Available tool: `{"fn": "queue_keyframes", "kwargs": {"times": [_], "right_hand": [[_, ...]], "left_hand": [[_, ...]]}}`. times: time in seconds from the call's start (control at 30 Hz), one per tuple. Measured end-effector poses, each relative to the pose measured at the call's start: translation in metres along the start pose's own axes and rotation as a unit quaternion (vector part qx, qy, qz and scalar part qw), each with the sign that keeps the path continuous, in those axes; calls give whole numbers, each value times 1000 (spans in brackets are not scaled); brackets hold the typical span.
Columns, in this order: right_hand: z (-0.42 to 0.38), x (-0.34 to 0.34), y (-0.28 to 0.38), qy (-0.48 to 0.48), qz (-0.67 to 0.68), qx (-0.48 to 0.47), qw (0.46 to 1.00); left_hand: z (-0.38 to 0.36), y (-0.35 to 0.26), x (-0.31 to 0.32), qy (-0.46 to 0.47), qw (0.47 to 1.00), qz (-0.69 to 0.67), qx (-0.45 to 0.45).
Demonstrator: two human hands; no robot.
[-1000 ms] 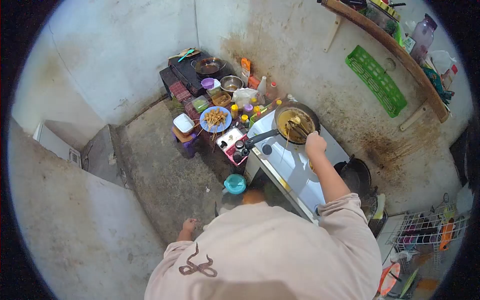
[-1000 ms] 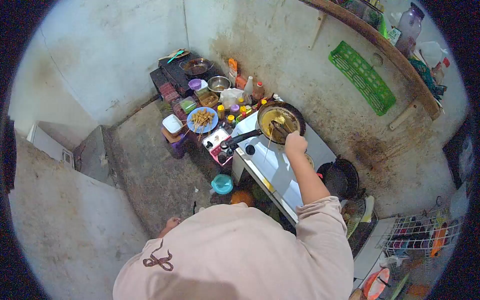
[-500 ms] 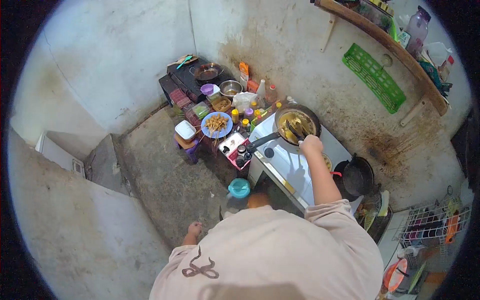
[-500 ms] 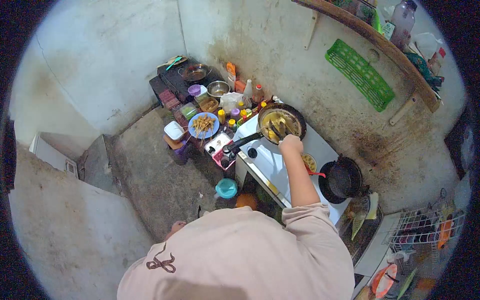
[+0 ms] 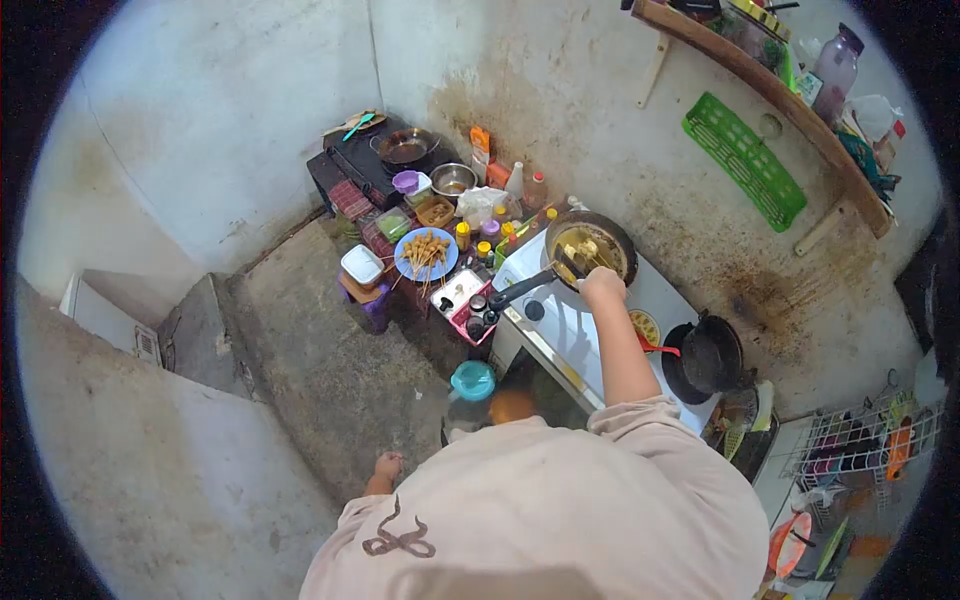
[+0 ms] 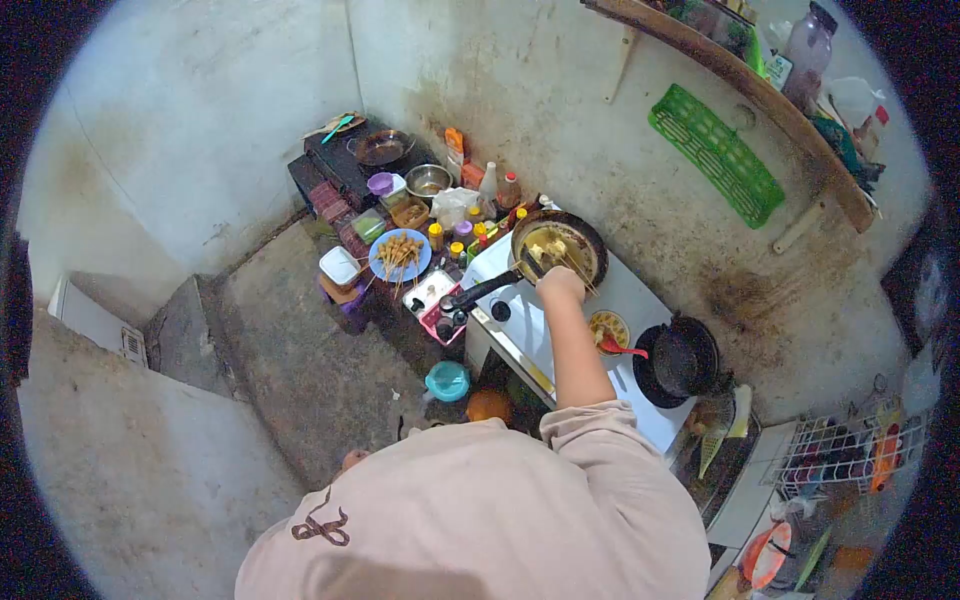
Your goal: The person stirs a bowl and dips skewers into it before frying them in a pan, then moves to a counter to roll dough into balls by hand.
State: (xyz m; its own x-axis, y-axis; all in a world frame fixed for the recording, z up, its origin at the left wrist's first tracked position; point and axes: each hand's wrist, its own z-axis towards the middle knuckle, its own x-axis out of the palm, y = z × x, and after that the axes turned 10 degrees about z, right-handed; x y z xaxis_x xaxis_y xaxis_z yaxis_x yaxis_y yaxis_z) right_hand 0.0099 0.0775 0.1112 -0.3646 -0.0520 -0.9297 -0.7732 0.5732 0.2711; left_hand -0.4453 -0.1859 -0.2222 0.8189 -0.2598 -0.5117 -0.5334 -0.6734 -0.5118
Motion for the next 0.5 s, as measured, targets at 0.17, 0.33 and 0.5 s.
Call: {"fn": "queue_keyframes", "kwargs": {"times": [0.17, 0.33, 0.5], "right_hand": [[20, -5, 8, -35, -52, -9, 998], [35, -18, -6, -64, -118, -72, 988], [16, -45, -9, -56, -106, -52, 991]], "left_hand": [[13, 1, -1, -16, 998, 51, 18], [19, 6, 3, -22, 996, 80, 22], [55, 35, 22, 13, 999, -29, -43]]}}
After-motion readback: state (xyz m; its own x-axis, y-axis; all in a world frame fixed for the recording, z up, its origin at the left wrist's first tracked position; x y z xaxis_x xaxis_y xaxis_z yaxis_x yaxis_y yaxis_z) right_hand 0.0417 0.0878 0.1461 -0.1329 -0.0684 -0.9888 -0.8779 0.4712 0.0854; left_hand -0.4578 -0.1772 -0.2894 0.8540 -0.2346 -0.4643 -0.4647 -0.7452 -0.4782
